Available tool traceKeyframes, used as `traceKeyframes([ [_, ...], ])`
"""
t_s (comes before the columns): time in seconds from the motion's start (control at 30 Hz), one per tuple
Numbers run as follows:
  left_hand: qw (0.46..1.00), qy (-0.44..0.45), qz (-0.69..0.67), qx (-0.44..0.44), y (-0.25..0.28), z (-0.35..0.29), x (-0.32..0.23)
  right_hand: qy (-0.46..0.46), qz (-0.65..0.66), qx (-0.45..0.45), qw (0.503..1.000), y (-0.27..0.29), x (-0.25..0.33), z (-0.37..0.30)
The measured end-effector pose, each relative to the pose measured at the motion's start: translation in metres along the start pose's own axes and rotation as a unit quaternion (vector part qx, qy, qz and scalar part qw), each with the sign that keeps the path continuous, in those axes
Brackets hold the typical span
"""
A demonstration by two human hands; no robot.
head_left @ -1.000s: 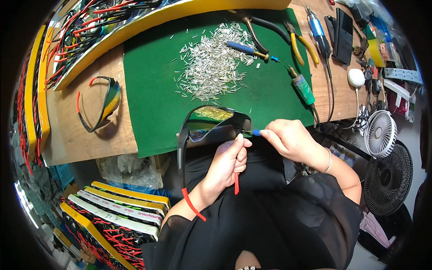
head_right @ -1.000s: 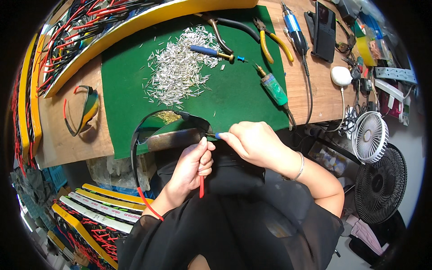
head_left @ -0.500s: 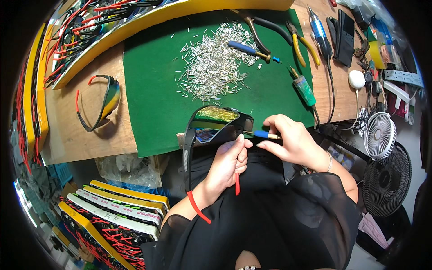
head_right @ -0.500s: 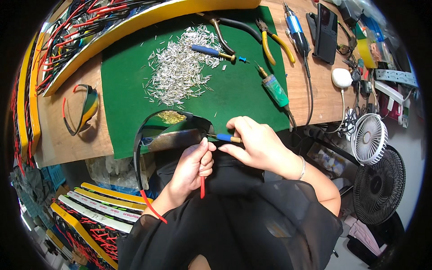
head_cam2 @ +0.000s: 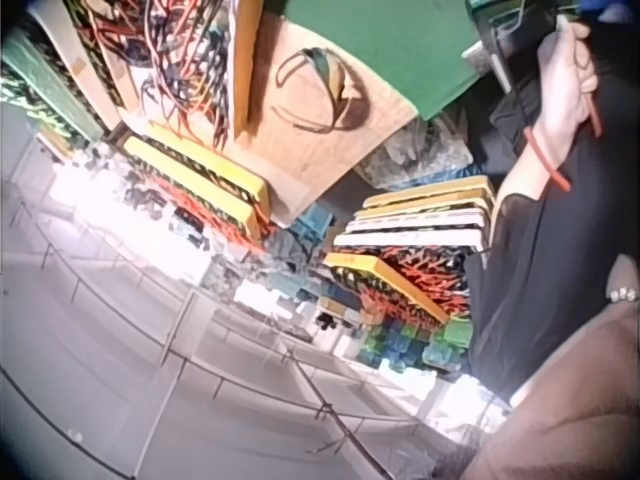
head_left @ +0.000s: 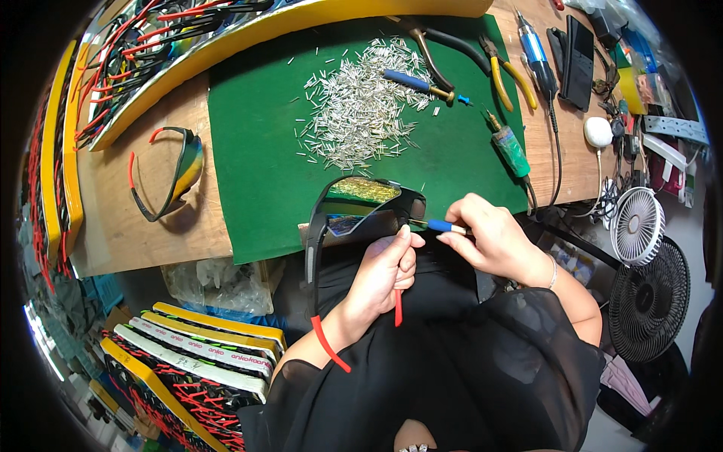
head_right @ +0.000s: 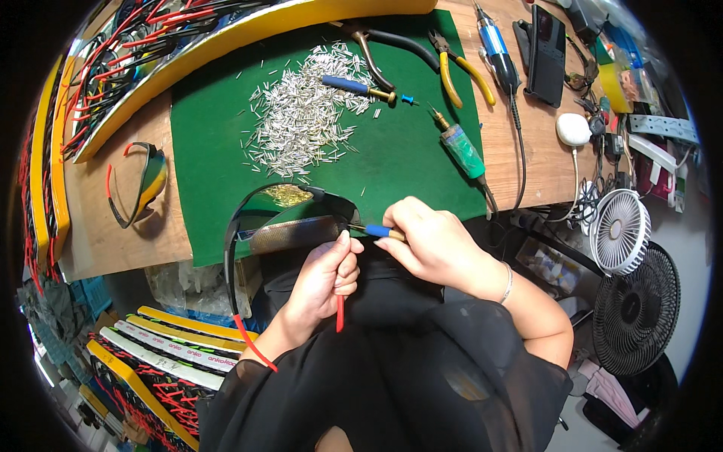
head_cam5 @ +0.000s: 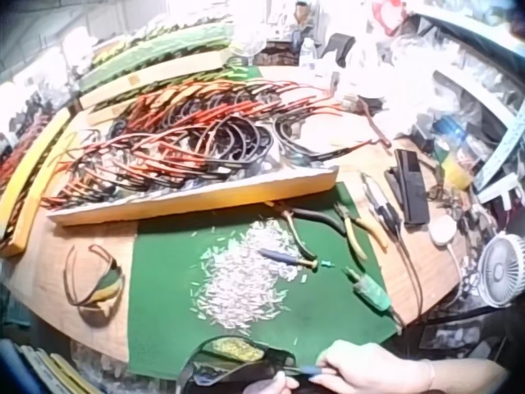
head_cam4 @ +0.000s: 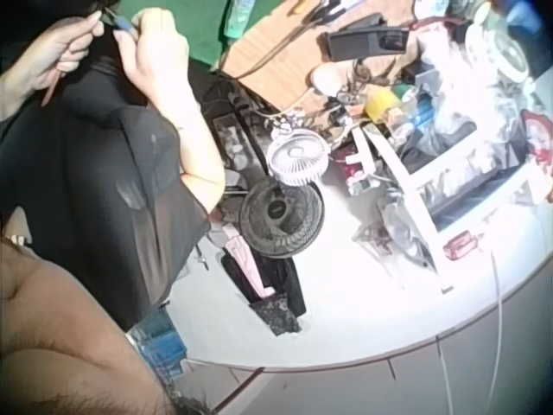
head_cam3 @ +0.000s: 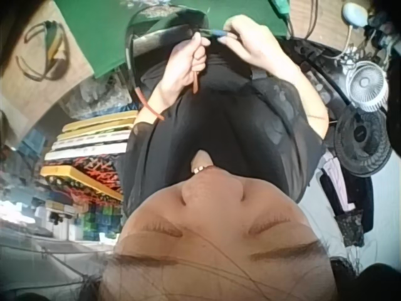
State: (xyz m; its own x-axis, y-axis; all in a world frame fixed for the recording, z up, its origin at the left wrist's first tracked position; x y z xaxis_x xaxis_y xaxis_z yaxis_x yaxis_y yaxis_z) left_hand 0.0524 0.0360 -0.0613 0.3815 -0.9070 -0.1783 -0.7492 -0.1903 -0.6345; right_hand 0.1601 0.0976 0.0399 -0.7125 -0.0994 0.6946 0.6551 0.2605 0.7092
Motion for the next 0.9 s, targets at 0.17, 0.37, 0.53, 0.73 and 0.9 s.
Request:
traceKeyframes([
  [0.17, 1.0, -0.001, 0.001, -0.006, -0.001, -0.002, -0.001, 0.002, -0.048, 0.038, 0.998, -0.006, -0.002, 0.002],
  [0.37, 1.0, 0.0, -0.001, -0.004, 0.0, 0.0, 0.0, -0.011, 0.003, 0.004, 1.0, -0.001, -0.001, -0.001],
  [0.53, 1.0, 0.001, 0.003, -0.006, -0.001, -0.002, -0.002, 0.026, -0.072, 0.02, 0.997, -0.007, -0.002, 0.001],
  [0.73, 1.0, -0.002, 0.003, -0.004, 0.0, 0.0, -0.001, 0.024, -0.022, -0.047, 0.998, 0.007, 0.011, 0.004],
  [0.9, 1.0, -0.001, 0.005, -0.004, -0.001, -0.001, -0.001, 0.035, -0.103, 0.039, 0.993, -0.008, 0.003, 0.002],
])
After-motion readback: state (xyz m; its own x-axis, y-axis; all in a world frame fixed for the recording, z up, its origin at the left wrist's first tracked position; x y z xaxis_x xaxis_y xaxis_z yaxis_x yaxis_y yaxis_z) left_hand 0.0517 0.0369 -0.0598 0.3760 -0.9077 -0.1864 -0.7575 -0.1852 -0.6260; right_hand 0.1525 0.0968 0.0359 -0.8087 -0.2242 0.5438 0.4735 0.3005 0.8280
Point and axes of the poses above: each hand's wrist, its own z-axis towards the middle knuckle, its own y-axis out of the back of the hand, x = y × z, the point moved 9 cm from there along z, towards the middle knuckle, and after that the axes turned 4 degrees about -x, right-handed, at the moved point
